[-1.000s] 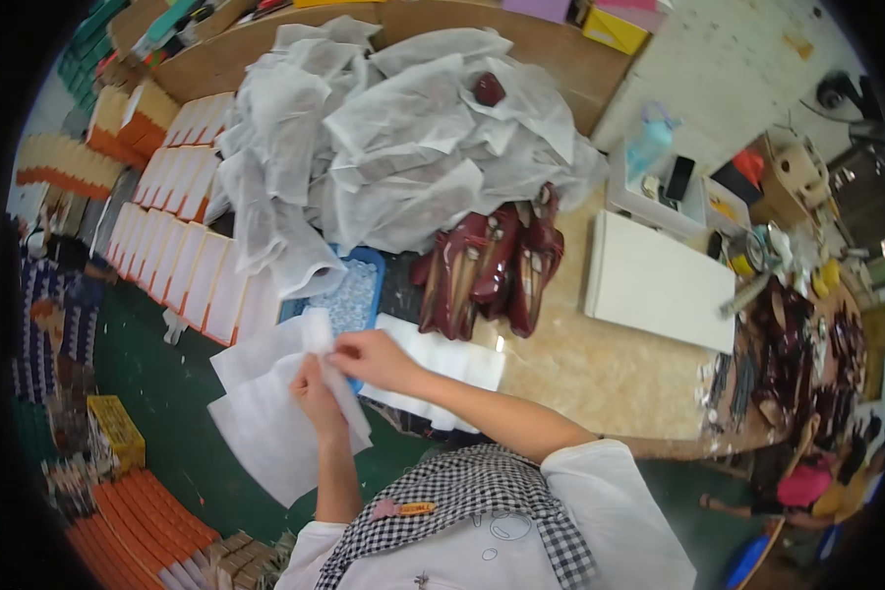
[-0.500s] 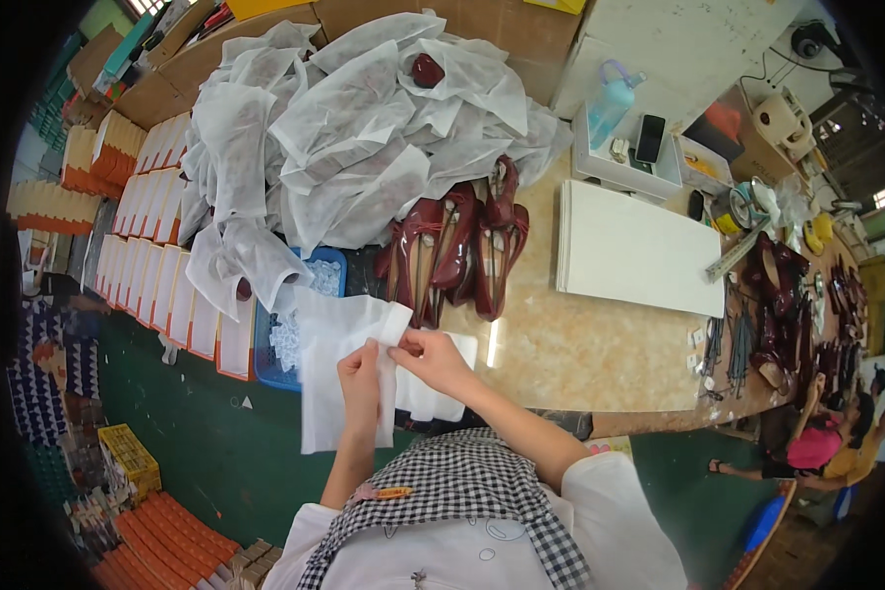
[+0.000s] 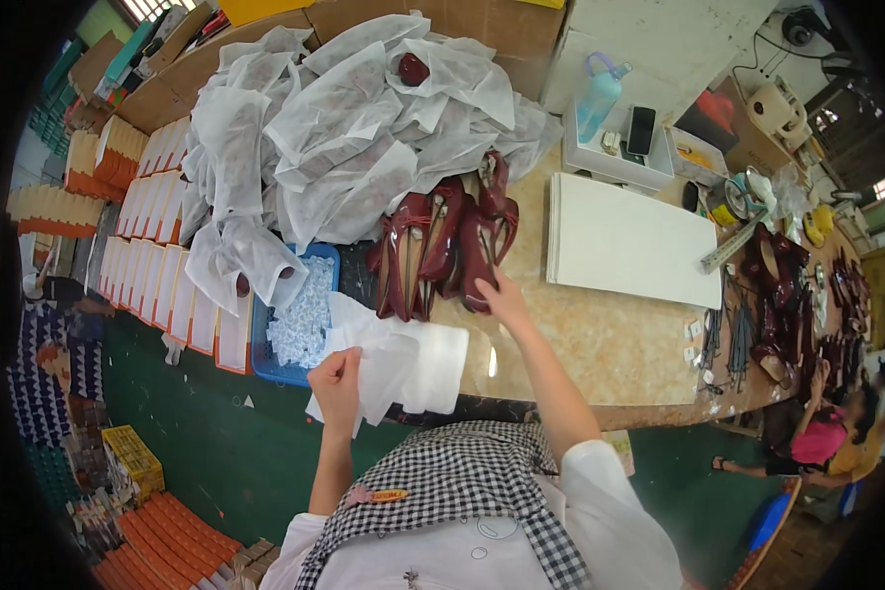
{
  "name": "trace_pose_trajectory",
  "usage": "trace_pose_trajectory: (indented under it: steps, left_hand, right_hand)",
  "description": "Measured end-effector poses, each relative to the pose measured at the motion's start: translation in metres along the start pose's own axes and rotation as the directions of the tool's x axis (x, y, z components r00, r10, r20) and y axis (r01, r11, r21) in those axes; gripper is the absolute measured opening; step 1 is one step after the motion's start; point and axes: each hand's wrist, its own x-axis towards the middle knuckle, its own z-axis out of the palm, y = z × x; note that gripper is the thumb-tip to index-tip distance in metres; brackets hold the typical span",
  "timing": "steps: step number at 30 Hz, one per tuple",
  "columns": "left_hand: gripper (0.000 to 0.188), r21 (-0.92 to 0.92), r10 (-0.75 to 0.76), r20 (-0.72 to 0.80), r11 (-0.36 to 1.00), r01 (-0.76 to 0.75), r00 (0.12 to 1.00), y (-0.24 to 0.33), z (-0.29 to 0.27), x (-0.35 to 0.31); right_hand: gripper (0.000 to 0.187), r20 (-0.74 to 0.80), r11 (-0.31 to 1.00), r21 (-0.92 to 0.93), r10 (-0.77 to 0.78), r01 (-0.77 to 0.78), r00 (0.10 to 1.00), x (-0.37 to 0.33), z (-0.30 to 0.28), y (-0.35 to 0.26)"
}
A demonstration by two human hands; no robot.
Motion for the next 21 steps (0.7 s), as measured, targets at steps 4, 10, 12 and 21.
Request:
trace_pose_trajectory:
  steps: [4,10,12,21]
  left_hand:
    - [0.015,0.035,-0.059,-0.04,0.998,0.06,0.997,-0.021,-0.01,-0.003]
    - [0.015,0.058,-0.045,0.014,0.997,0.045,0.999,-0.008,-0.001,-0.003]
    - [0.014,0.045,-0.023,0.015,0.999,0.022,1.0,-0.006,0.001,-0.003]
    - [0.015,0.083,0.045,-0.013,0.996,-0.044,0.999,-0.006,0.002,-0.008]
  right_hand:
    - [0.063,0.434,0.3,0.867,-0.058,-0.399,0.899,-0.092,-0.038,-0.056]
    - [0.064,0.279,-0.18,0.893,-0.497,-0.412,0.822,-0.155,-0.039,-0.065]
    - [0.061,0.245,-0.157,0.915,-0.518,-0.373,0.82,-0.166,-0.036,-0.101]
    - [0.043,0.291,-0.149,0.895,-0.521,-0.421,0.802,-0.186,-0.033,-0.133]
